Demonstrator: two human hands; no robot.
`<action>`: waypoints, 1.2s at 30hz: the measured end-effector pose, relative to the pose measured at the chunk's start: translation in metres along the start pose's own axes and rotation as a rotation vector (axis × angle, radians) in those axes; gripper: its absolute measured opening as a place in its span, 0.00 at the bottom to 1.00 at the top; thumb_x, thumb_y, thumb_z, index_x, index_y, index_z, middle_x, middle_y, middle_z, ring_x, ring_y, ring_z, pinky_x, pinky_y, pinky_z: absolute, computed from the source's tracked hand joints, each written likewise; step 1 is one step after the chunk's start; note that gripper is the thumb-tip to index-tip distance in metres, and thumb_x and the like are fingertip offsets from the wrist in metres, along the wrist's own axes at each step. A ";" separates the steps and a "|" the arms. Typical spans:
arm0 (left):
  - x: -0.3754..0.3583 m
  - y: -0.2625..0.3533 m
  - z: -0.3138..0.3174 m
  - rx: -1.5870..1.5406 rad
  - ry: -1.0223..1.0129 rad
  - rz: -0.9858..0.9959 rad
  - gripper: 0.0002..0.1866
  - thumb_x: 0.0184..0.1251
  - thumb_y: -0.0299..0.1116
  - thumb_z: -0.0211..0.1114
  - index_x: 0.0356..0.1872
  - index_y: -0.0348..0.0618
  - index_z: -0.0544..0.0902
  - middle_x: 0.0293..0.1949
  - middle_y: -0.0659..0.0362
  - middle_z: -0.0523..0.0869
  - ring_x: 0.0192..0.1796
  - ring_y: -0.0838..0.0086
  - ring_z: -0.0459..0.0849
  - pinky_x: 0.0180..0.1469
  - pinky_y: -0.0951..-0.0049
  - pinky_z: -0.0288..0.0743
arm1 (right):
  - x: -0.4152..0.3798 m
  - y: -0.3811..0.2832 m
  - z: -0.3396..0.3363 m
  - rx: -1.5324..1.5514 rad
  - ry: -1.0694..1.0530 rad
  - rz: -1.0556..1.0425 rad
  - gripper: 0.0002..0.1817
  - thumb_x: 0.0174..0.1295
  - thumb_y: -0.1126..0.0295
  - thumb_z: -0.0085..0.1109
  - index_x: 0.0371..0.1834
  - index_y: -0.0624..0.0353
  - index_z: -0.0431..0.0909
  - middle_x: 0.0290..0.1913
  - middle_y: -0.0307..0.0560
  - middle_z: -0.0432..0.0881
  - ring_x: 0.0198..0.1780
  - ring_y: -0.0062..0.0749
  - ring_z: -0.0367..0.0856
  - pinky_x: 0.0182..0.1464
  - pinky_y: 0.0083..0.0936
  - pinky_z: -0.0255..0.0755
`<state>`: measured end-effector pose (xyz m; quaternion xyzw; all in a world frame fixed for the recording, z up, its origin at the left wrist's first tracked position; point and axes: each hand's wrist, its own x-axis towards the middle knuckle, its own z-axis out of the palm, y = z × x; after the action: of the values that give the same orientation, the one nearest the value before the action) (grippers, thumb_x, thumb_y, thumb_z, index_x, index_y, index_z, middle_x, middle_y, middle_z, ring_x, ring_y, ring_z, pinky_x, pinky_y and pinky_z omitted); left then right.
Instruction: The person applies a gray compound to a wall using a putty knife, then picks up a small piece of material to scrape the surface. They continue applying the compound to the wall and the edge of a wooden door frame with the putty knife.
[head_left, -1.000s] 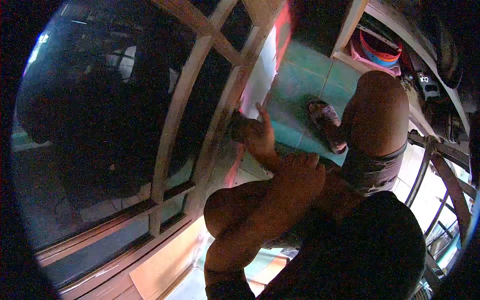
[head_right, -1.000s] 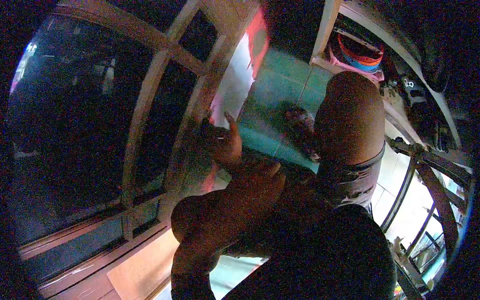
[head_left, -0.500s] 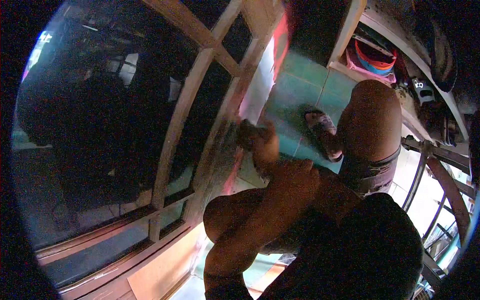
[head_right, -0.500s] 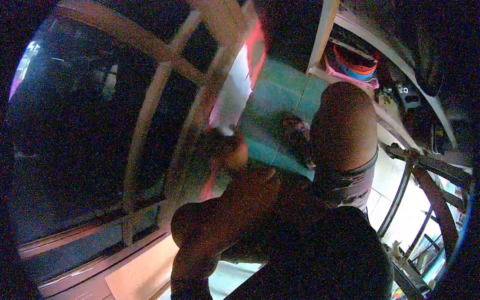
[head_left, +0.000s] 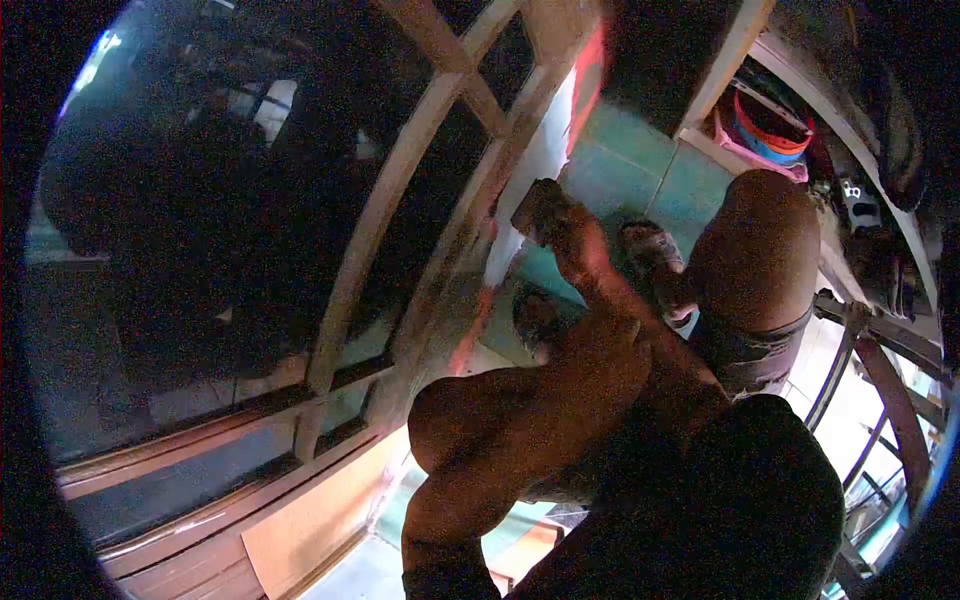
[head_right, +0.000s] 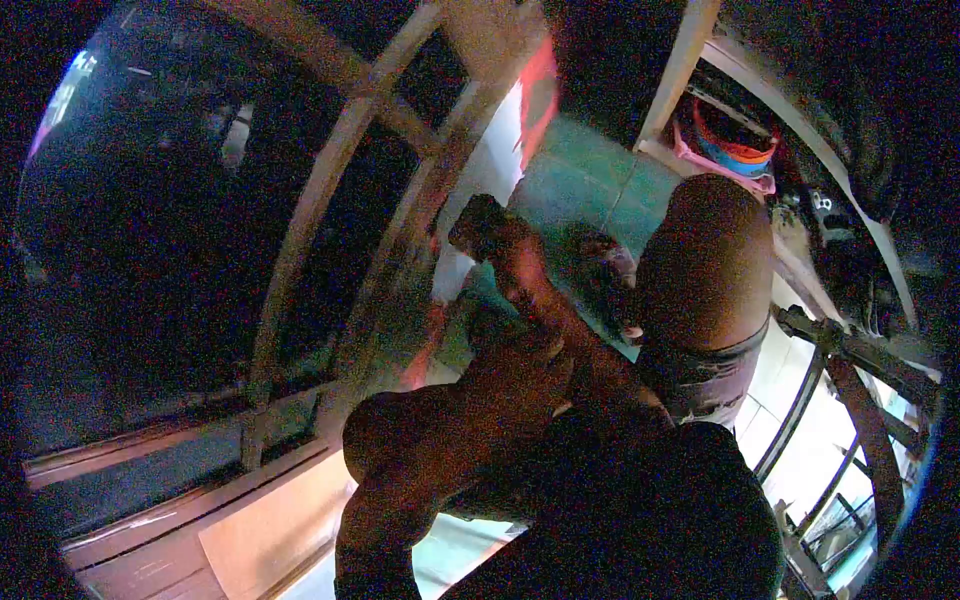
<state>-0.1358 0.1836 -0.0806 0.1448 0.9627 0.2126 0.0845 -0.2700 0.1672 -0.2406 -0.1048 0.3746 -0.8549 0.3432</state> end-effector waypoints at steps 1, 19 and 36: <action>0.001 0.000 0.000 -0.004 0.001 -0.011 0.12 0.63 0.29 0.59 0.41 0.35 0.86 0.48 0.46 0.85 0.49 0.51 0.86 0.50 0.53 0.80 | -0.002 -0.010 0.014 -0.013 -0.005 -0.002 0.10 0.71 0.69 0.53 0.49 0.61 0.78 0.42 0.40 0.81 0.41 0.32 0.78 0.48 0.28 0.74; 0.008 -0.006 -0.003 -0.264 -0.046 -0.171 0.13 0.64 0.29 0.57 0.44 0.34 0.84 0.48 0.46 0.84 0.54 0.51 0.84 0.54 0.52 0.79 | 0.020 0.121 -0.072 -0.315 0.276 -0.055 0.13 0.70 0.67 0.52 0.54 0.57 0.78 0.44 0.42 0.81 0.44 0.33 0.78 0.50 0.30 0.73; 0.010 -0.008 -0.068 -0.105 0.047 -0.131 0.09 0.61 0.29 0.62 0.39 0.37 0.81 0.39 0.48 0.85 0.40 0.52 0.87 0.43 0.49 0.79 | 0.022 0.012 -0.050 -0.429 0.589 -0.071 0.17 0.68 0.61 0.57 0.57 0.55 0.75 0.52 0.46 0.79 0.52 0.33 0.78 0.52 0.37 0.74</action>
<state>-0.1627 0.1533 -0.0241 0.0716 0.9593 0.2603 0.0830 -0.3019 0.1749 -0.2860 0.0636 0.6242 -0.7619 0.1610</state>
